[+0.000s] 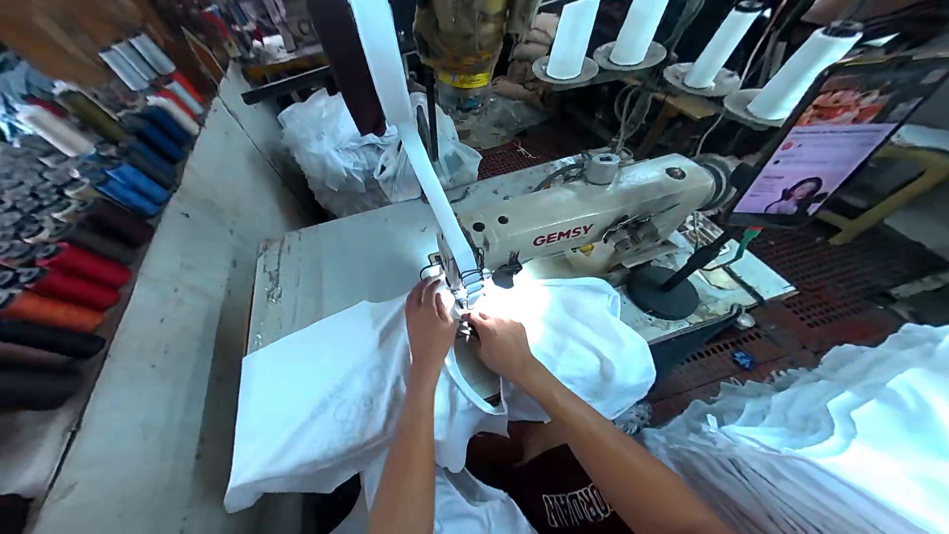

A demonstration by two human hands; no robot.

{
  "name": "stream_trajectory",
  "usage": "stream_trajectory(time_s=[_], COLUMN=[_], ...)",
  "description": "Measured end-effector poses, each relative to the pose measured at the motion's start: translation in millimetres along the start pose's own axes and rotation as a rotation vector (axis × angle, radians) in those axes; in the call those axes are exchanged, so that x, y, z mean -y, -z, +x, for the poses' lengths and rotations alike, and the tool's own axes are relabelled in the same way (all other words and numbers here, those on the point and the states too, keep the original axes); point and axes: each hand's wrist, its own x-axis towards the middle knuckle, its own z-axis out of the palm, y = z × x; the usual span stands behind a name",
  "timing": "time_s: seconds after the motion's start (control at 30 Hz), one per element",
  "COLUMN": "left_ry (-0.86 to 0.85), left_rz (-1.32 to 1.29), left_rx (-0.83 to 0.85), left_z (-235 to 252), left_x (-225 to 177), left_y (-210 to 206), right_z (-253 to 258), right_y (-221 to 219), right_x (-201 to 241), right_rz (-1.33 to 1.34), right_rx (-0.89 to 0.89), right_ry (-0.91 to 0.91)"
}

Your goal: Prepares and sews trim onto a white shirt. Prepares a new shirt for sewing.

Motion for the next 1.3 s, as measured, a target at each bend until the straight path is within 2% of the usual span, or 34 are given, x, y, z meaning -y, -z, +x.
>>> stream_trajectory(time_s=[0.07,0.1,0.13,0.17,0.27,0.33,0.5,0.67,0.83,0.9,1.0,1.1,1.3], left_ry=[0.184,0.248,0.279,0.264,0.017,-0.104,-0.128,-0.085,-0.065,-0.044,-0.091,-0.126,-0.118], left_rz=[-0.376,-0.511,-0.542,-0.460,-0.072,0.067,0.351,0.409,0.428,0.405,0.403,0.415,0.384], left_rx=[-0.116,-0.097,-0.059,-0.049,-0.100,-0.098,0.107,0.151,0.180,0.243,0.245,0.247,0.316], left_z=[-19,-29,-39,-47,-57,-60,-59,-49,-21,-10,-9,-32,-57], left_x=[-22,-25,-22,-16,3,9,-3,-8,-3,2,15,11,-1], left_y=[-2,-8,-13,-15,-8,-8,-11,-9,-8,-5,-5,-1,6], right_z=[5,7,8,7,4,2,1,9,22,22,13,10,36], right_y=[-1,-1,0,2,1,-2,1,0,20,20,6,-14,4], right_x=[-4,-8,-13,-20,-43,-47,-38,-28,-1,3,-1,-17,-50], right_rz=[0.034,0.048,0.065,0.083,0.116,0.094,-0.053,-0.100,0.055,0.052,-0.046,-0.122,0.037], right_rx=[-0.018,-0.026,-0.009,0.007,-0.062,-0.076,0.009,0.002,0.251,0.248,0.073,-0.163,-0.128], right_ry=[-0.002,-0.003,-0.008,-0.004,0.107,0.171,0.178,0.164,-0.048,-0.074,-0.016,0.139,0.372])
